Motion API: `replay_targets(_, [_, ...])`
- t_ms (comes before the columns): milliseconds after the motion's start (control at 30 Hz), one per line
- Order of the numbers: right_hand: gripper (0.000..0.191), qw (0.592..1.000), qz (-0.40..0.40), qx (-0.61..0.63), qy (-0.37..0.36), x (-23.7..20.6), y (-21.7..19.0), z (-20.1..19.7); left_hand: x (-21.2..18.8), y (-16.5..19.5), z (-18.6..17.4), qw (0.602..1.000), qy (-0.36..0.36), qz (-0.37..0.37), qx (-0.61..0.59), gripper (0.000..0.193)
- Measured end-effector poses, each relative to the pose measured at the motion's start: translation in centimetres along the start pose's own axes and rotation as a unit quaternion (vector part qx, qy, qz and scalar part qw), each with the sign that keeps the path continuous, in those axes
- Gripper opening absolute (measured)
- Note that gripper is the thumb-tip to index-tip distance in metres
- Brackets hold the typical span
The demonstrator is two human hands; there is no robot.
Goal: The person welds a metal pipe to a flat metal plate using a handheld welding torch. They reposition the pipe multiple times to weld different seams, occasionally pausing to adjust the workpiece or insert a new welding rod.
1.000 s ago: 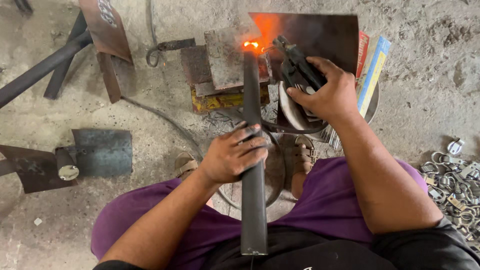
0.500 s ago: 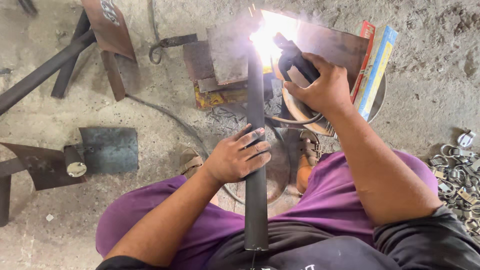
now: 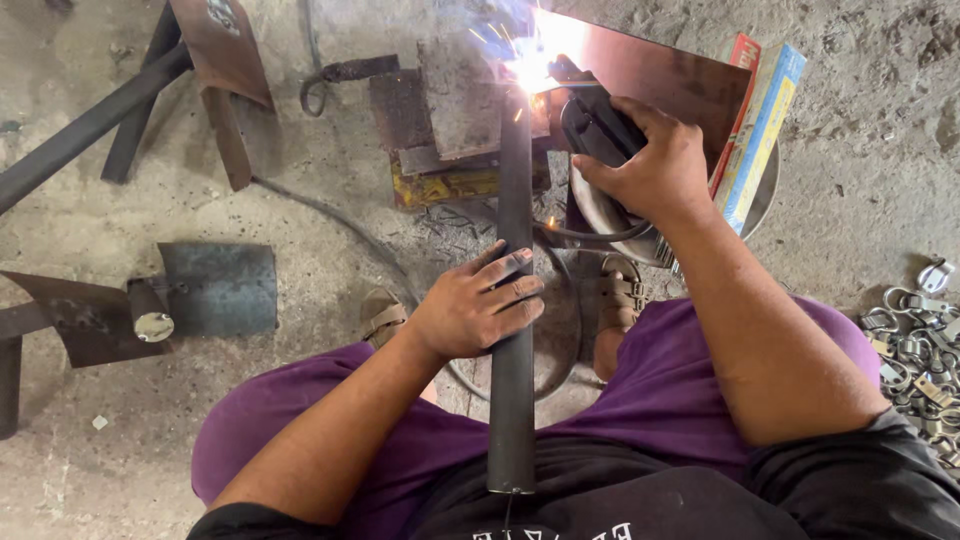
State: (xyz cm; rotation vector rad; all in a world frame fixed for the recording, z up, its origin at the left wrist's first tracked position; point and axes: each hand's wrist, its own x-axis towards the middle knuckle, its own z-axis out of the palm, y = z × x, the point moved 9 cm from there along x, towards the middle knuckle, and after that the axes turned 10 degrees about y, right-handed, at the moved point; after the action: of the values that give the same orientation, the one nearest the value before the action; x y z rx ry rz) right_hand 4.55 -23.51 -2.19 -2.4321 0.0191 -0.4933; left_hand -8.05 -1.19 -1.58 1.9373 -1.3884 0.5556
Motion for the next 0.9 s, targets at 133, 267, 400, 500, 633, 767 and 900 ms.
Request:
replay_targets(133, [0.07, 0.999, -0.031, -0.007, 0.012, 0.1, -0.6, -0.4, 0.0, -0.1, 0.1, 1.0, -0.007, -0.001, 0.009, 0.026])
replay_targets(267, [0.067, 1.0, -0.03, 0.0, 0.011, 0.0, -0.8, -0.6, 0.0, -0.1, 0.1, 1.0, -0.013, -0.008, 0.007, 0.027])
replay_targets(400, [0.067, 1.0, -0.013, 0.007, 0.001, 0.1, -0.7, -0.6, 0.0, -0.1, 0.0, 1.0, -0.012, -0.012, 0.01, 0.026])
replay_targets(500, [0.067, 1.0, -0.012, 0.017, -0.001, 0.2, -0.7, -0.6, 0.0, -0.1, -0.1, 1.0, -0.012, -0.01, 0.004, 0.027])
replay_targets(633, [0.065, 0.999, -0.007, 0.035, -0.008, 0.1, -0.4, -0.3, -0.1, -0.3, -0.1, 1.0, -0.005, -0.008, 0.002, 0.027])
replay_targets(767, [0.065, 1.0, -0.02, 0.01, 0.007, 0.2, -0.3, -0.4, 0.1, -0.3, -0.1, 1.0, -0.007, -0.006, 0.002, 0.03])
replay_targets(900, [0.067, 1.0, -0.001, 0.017, -0.003, 0.3, 0.1, -0.6, 0.5, -0.2, -0.3, 1.0, 0.0, -0.018, 0.006, 0.026])
